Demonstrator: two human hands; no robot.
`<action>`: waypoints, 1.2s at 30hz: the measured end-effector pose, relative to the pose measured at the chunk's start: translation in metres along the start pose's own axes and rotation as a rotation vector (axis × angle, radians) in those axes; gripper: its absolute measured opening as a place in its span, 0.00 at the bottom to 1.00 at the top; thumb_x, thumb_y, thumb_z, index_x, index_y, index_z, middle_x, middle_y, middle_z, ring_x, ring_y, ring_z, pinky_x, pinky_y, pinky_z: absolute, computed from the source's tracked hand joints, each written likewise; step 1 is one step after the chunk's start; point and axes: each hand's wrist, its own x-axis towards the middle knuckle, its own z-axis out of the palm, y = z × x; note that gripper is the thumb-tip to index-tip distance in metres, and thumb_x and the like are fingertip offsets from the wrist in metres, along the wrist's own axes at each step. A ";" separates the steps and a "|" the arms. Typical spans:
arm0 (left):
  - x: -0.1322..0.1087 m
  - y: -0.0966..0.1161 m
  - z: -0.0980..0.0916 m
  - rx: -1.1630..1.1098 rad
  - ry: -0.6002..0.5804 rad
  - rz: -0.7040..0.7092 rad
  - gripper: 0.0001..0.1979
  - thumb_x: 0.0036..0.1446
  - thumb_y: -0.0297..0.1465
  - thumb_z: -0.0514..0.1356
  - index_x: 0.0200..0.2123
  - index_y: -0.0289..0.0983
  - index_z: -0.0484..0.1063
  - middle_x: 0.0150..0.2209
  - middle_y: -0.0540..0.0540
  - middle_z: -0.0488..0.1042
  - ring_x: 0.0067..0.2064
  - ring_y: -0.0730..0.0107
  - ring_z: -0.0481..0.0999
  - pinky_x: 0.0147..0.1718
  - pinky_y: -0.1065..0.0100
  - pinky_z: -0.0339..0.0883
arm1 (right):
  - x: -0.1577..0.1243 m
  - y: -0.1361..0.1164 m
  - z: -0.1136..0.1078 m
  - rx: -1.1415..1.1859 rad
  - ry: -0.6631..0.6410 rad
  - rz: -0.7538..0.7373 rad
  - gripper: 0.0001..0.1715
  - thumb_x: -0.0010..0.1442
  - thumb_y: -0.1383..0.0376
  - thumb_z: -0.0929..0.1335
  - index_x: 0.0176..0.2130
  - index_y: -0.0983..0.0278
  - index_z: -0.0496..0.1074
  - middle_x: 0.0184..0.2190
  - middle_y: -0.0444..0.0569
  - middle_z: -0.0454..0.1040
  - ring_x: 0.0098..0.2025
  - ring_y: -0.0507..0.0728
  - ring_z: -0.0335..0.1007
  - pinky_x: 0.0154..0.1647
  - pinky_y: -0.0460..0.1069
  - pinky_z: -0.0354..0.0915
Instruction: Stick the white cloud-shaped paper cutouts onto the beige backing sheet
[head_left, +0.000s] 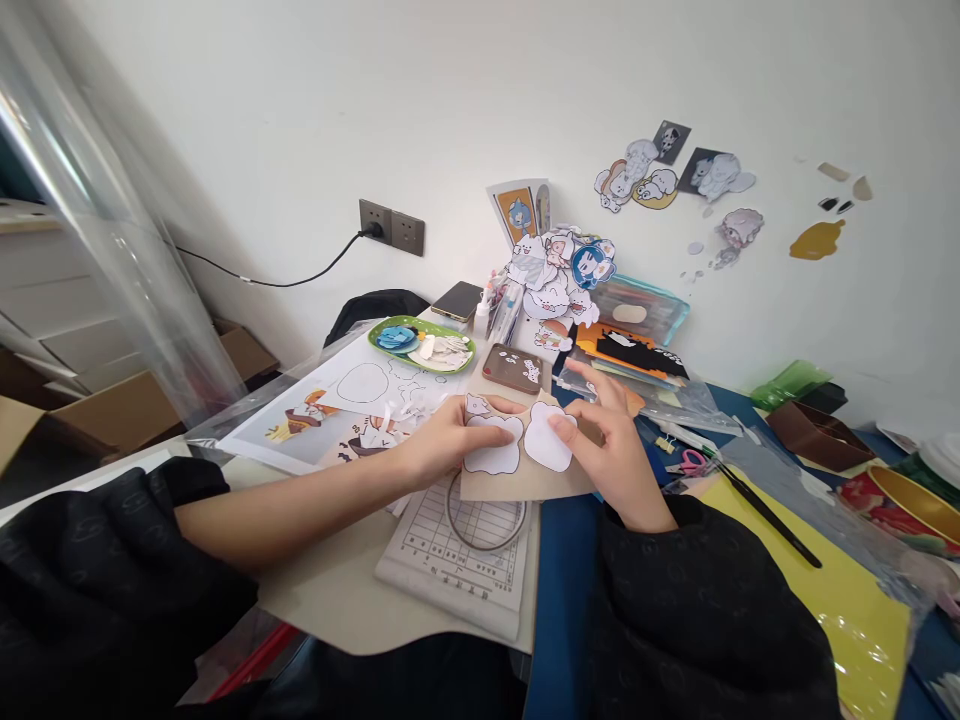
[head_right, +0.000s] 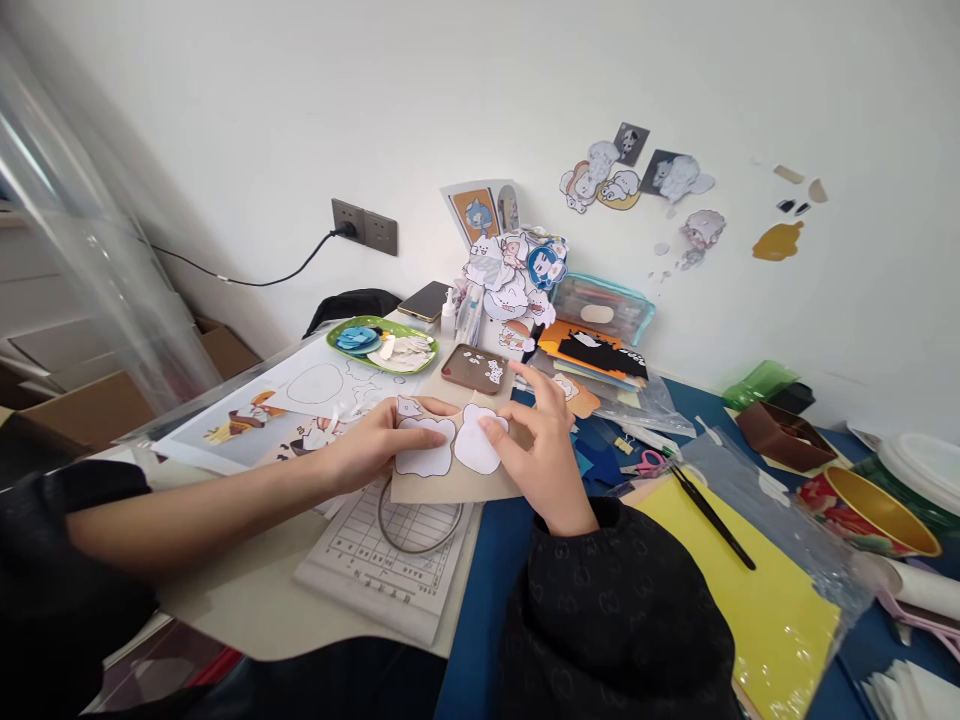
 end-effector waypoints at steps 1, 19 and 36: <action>0.000 0.000 0.000 -0.009 -0.003 -0.002 0.16 0.45 0.29 0.66 0.41 0.37 0.74 0.33 0.48 0.78 0.32 0.69 0.76 0.30 0.71 0.65 | 0.000 0.000 0.000 0.010 -0.004 0.000 0.15 0.57 0.57 0.66 0.22 0.60 0.69 0.58 0.44 0.61 0.61 0.64 0.50 0.58 0.64 0.48; 0.001 -0.004 0.003 -0.112 0.032 0.028 0.16 0.42 0.27 0.67 0.38 0.36 0.76 0.29 0.49 0.77 0.28 0.75 0.74 0.28 0.74 0.65 | 0.001 0.003 0.004 0.110 0.023 -0.014 0.12 0.58 0.61 0.66 0.24 0.60 0.68 0.43 0.46 0.73 0.47 0.60 0.67 0.51 0.58 0.57; 0.002 0.021 -0.013 0.098 -0.249 -0.131 0.21 0.45 0.37 0.64 0.43 0.36 0.75 0.33 0.44 0.77 0.29 0.68 0.73 0.22 0.73 0.60 | 0.000 0.001 0.001 0.018 0.039 -0.073 0.12 0.56 0.61 0.67 0.23 0.60 0.66 0.32 0.47 0.73 0.44 0.61 0.64 0.48 0.60 0.57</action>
